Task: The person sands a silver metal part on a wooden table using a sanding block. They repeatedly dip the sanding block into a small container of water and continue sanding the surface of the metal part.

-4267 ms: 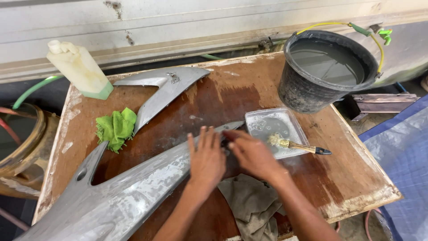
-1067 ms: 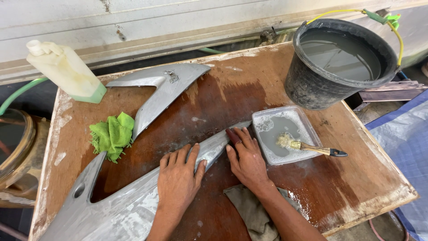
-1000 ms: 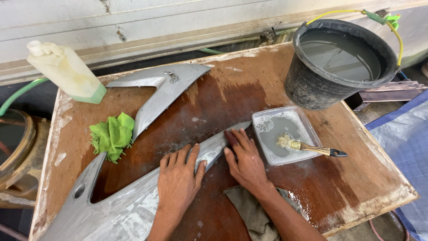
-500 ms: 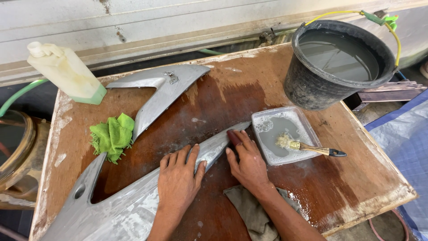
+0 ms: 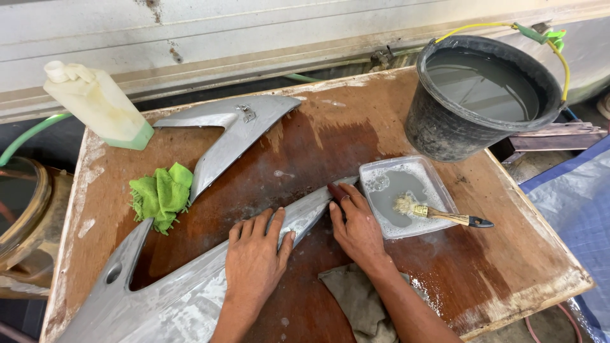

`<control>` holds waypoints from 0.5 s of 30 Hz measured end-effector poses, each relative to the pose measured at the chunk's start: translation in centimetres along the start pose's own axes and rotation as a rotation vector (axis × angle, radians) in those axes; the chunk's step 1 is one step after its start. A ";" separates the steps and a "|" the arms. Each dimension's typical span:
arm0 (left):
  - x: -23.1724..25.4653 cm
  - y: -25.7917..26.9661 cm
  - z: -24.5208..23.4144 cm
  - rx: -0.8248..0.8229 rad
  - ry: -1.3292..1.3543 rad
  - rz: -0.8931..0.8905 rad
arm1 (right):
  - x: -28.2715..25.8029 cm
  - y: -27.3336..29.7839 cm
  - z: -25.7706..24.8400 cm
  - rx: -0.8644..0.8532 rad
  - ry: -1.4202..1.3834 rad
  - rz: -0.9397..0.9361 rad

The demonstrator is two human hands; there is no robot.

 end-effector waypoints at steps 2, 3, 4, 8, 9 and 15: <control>-0.1 0.0 0.0 -0.005 0.000 -0.001 | 0.0 0.0 0.3 0.018 -0.007 -0.020; 0.0 0.0 0.1 -0.009 0.003 -0.002 | 0.0 0.0 0.3 0.036 -0.010 -0.040; 0.0 0.1 0.1 -0.010 0.003 -0.002 | 0.1 0.0 0.5 0.035 -0.010 -0.040; 0.2 0.1 0.2 -0.003 -0.022 0.016 | -0.1 0.2 0.7 0.021 -0.004 -0.094; 0.2 0.0 0.4 -0.021 -0.036 0.018 | -0.3 0.2 0.8 0.025 -0.001 -0.110; 1.7 -0.3 2.3 -0.050 0.081 0.019 | 0.0 -0.2 -0.1 0.061 -0.083 -0.080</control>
Point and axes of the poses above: each hand's wrist, its own y-axis away from the middle knuckle, its own z-axis out of the palm, x = y × z, the point moved 7 cm from there along -y, towards the middle knuckle, and after that the axes turned 9 degrees about y, right-handed, at the moved point
